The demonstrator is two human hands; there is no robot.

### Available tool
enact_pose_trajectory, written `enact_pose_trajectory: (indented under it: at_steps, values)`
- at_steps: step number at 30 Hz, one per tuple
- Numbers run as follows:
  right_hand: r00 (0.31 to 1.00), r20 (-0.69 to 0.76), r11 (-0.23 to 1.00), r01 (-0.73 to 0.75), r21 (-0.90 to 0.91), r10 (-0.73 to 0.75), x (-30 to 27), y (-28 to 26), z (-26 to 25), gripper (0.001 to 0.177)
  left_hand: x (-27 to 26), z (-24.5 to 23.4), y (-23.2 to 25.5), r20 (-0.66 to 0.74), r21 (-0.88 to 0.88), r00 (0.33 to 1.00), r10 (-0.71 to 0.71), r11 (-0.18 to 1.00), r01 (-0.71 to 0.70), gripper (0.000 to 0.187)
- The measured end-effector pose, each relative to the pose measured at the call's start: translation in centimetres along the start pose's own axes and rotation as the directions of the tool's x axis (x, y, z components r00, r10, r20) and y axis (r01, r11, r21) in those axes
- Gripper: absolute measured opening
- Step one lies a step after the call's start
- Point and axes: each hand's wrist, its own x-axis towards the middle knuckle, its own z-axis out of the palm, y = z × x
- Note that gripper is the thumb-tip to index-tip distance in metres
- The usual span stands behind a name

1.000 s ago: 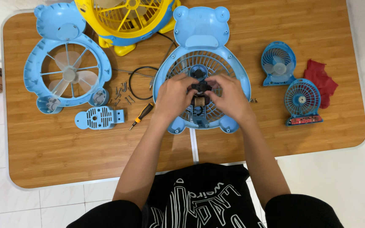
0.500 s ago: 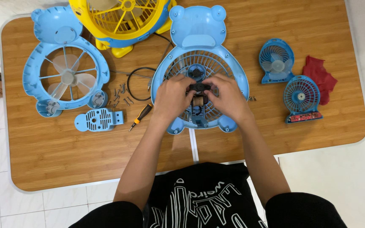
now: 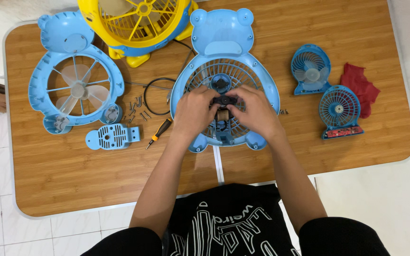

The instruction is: The person assembles small electric fans on a wooden table using a screwdriver. They attach fan blades to motors, secure components with screws, and place the assembled units on the table. A larger disassembled fan remains nearby.

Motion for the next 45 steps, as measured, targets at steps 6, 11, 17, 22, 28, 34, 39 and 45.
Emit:
enact_pose_trajectory:
  at_steps: [6,11,17,22,28,34,39,45]
  values:
    - [1.0,0.02,0.999,-0.009,-0.033,0.01,0.0,-0.2,-0.1,0.029,0.0,0.0,0.0,0.001,-0.007,1.0,-0.008,1.0,0.008,0.018]
    - [0.996,0.062,0.996,-0.059,-0.063,0.063,0.5,-0.7,-0.1,0.036,-0.1,0.1,-0.3,-0.016,-0.016,1.0,-0.011,1.0,0.011,0.018]
    - [0.992,0.086,0.985,-0.076,-0.153,0.09,1.7,-1.5,0.0,0.035,-0.2,-0.1,-1.0,-0.005,-0.088,0.998,-0.065,0.994,0.064,0.019]
    - [0.983,0.135,0.965,-0.088,-0.245,0.124,2.7,-1.4,0.1,0.028,-0.6,0.0,-1.2,-0.034,-0.106,0.996,-0.078,0.992,0.074,0.019]
    - [0.979,0.181,0.968,-0.044,-0.246,0.091,3.3,-1.2,0.4,0.024,-0.6,0.0,-1.1,-0.073,-0.109,0.996,-0.059,0.993,0.051,0.021]
    - [0.978,0.196,0.974,-0.032,-0.224,0.077,4.0,-0.8,0.7,0.019,-0.6,0.1,-1.1,-0.084,-0.115,0.995,-0.047,0.993,0.037,0.019]
    - [0.984,0.161,0.978,-0.038,-0.207,0.072,3.8,-0.5,1.0,0.021,-0.6,0.2,-1.0,-0.085,-0.123,0.995,-0.06,0.991,0.05,0.019]
    - [0.985,0.149,0.979,-0.059,-0.195,0.089,3.5,-0.1,1.2,0.021,-0.4,0.5,-0.9,-0.037,-0.139,0.996,-0.081,0.987,0.075,0.017]
